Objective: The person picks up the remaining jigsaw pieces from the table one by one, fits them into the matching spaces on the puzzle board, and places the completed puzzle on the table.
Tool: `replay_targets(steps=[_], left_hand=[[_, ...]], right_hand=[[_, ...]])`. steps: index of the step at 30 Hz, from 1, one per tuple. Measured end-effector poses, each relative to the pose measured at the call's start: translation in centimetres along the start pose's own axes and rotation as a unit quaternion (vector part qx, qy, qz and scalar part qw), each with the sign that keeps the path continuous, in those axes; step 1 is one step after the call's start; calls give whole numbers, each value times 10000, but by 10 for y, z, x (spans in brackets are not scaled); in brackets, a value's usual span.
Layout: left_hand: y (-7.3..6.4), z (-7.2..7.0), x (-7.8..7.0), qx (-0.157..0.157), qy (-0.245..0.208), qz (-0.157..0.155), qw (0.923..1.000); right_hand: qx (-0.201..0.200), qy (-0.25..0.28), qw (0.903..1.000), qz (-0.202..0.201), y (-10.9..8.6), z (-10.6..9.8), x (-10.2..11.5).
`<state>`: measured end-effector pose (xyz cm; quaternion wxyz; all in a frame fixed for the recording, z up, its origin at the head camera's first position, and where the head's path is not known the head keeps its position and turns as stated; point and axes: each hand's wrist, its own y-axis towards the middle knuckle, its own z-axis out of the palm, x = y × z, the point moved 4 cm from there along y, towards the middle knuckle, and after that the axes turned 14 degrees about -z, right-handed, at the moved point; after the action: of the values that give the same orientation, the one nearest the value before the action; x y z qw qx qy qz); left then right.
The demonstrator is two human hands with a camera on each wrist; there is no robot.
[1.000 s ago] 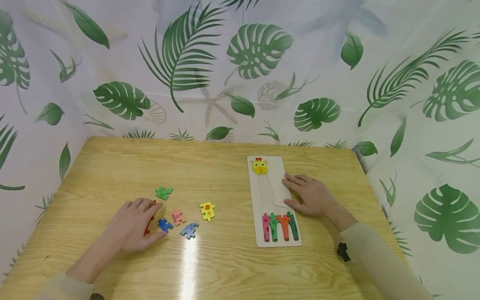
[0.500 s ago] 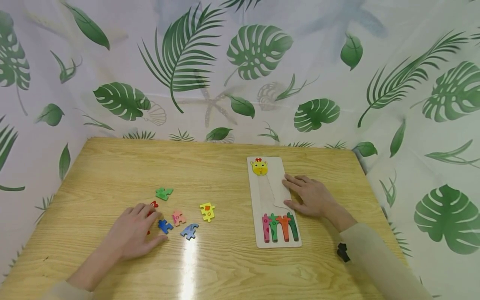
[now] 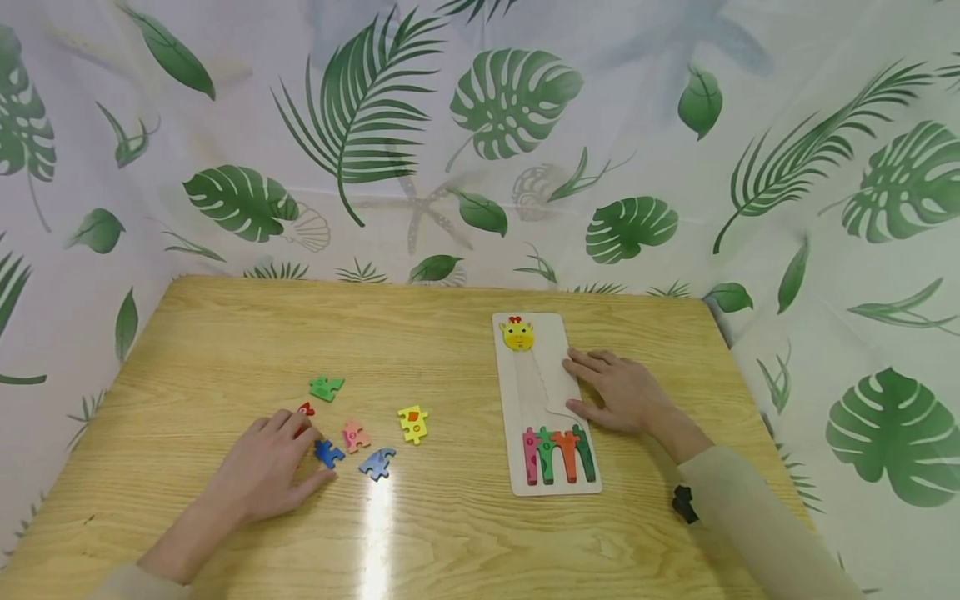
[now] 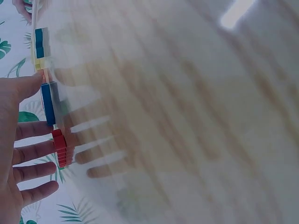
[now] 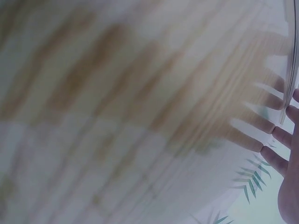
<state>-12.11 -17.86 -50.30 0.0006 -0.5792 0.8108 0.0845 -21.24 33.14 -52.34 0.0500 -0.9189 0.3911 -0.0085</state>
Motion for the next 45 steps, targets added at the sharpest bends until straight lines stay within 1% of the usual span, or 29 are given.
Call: replay_targets(steps=[4,7,13,22,29,37,41,45], left_hand=[[0,1,-1,-133,28,59,9999],[0,2,-1,-161,83,93,9998],[0,3,-1,-109,105,143,9998],[-3,1,-2,-69,202,146,9997],[-5,1,-3,-64,102,233,9997],[-5,4,-6,183,-4,320,9993],[-5,4,-7,147,102,416,9990],[-4,4,-6,57,124,429,9990]], right_hand=[[0,16,10000,-18,0,0,0],[21,3,10000,-20,0,1,0],[46,-89,9999,-29,1,4,-1],[-26,-51,10000,-74,0,3,0],[-59,-80,9999,-95,0,3,0],[-126,-73,9998,-103,-1,1,1],[-115,-89,9998,-98,-1,0,1],[-97,-104,9999,-85,0,0,0]])
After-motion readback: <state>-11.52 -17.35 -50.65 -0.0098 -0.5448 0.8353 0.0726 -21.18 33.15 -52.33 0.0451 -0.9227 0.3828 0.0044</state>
